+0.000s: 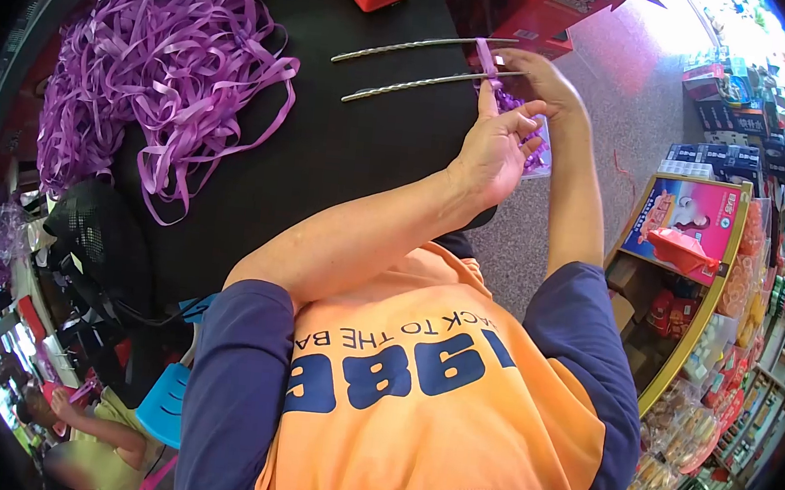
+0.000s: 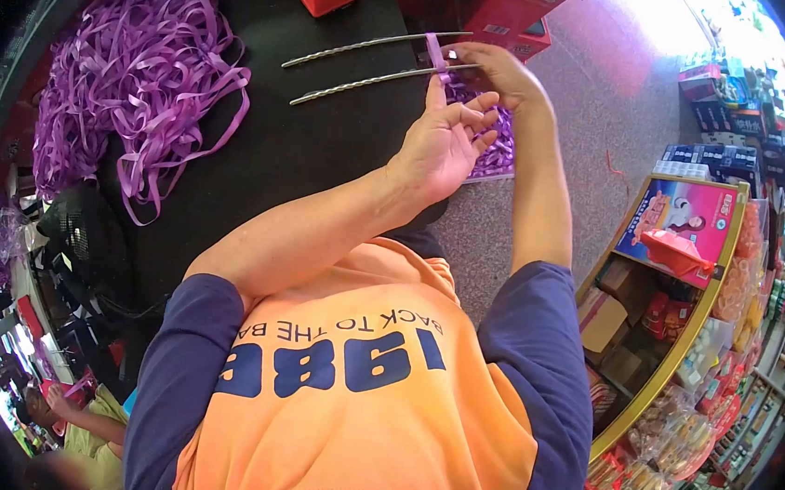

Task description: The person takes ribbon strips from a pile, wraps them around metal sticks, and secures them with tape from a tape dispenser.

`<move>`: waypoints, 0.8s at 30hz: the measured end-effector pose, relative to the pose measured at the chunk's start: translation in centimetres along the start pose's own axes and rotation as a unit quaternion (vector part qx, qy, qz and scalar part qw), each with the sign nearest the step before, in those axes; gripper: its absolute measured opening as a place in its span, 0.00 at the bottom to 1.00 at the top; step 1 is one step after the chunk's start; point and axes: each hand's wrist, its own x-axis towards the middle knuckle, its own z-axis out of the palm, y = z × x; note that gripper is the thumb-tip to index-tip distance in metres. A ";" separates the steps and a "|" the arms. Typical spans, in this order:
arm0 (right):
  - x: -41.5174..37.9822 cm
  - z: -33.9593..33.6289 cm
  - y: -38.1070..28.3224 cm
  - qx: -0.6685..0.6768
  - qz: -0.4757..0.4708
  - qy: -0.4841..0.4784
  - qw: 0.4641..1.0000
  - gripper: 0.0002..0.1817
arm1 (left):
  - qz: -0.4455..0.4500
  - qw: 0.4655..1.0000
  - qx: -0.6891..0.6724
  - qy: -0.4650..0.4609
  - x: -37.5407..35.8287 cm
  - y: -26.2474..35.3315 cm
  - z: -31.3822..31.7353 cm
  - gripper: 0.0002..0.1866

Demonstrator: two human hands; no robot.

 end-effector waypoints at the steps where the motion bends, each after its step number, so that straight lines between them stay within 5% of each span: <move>1: -0.4 0.7 0.4 0.087 0.028 -0.034 0.995 0.18 | -0.001 1.000 0.003 0.004 0.0 0.1 0.0 0.50; 4: -0.3 3.8 1.5 0.189 -0.004 0.019 0.982 0.16 | -0.007 1.000 -0.008 0.007 -0.1 0.1 0.0 0.49; 6: 0.7 4.0 3.4 0.277 -0.030 -0.043 0.959 0.16 | -0.003 1.000 -0.023 0.012 -0.1 -0.1 -0.1 0.49; 9: 1.6 4.1 5.3 0.471 -0.083 -0.210 0.853 0.19 | -0.009 1.000 -0.021 0.008 0.0 0.1 -0.1 0.49; 24: 3.8 2.6 4.3 0.373 -0.080 -0.280 0.881 0.24 | -0.016 0.999 -0.007 0.036 -0.5 0.4 0.5 0.45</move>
